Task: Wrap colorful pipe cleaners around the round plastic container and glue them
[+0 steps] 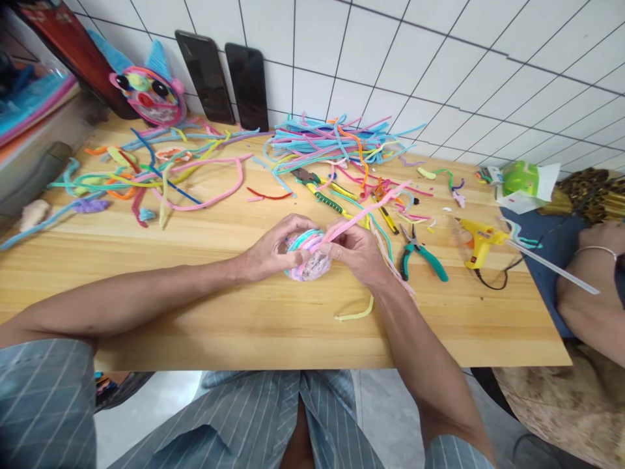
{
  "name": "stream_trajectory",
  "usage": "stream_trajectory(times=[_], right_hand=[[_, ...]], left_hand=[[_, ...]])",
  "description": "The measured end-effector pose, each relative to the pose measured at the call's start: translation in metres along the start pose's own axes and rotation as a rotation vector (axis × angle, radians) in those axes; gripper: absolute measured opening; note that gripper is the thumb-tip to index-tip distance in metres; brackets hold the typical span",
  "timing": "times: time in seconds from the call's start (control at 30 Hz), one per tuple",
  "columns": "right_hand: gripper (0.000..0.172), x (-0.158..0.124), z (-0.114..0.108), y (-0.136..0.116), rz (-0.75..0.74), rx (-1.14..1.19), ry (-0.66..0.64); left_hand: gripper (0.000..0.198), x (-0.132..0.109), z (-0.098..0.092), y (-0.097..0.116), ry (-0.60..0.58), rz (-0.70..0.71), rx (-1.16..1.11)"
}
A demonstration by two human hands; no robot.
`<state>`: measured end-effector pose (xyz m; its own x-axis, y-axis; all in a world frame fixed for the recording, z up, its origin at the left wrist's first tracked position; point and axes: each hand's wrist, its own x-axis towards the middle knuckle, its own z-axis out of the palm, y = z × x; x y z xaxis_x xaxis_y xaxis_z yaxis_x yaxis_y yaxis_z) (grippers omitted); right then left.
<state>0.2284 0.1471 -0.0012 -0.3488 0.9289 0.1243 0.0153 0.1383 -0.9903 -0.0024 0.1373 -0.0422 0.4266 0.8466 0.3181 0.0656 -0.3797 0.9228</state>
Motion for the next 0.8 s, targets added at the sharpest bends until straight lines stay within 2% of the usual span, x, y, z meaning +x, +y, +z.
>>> stream_trajectory(times=[0.2, 0.4, 0.57, 0.8], right_hand=[[0.045, -0.001, 0.002, 0.002, -0.028, -0.006, 0.044], [0.031, -0.004, -0.008, -0.003, -0.008, -0.05, -0.095], [0.043, -0.003, -0.013, -0.012, -0.013, -0.15, -0.189], [0.049, -0.004, -0.013, -0.014, 0.024, -0.197, -0.187]], left_hand=[[0.044, -0.001, 0.002, 0.002, 0.0, 0.062, 0.067], [0.046, 0.0, 0.003, 0.0, -0.015, 0.105, 0.07], [0.046, -0.002, 0.004, 0.0, -0.025, 0.066, 0.039], [0.044, -0.001, 0.004, 0.001, -0.036, 0.086, 0.064]])
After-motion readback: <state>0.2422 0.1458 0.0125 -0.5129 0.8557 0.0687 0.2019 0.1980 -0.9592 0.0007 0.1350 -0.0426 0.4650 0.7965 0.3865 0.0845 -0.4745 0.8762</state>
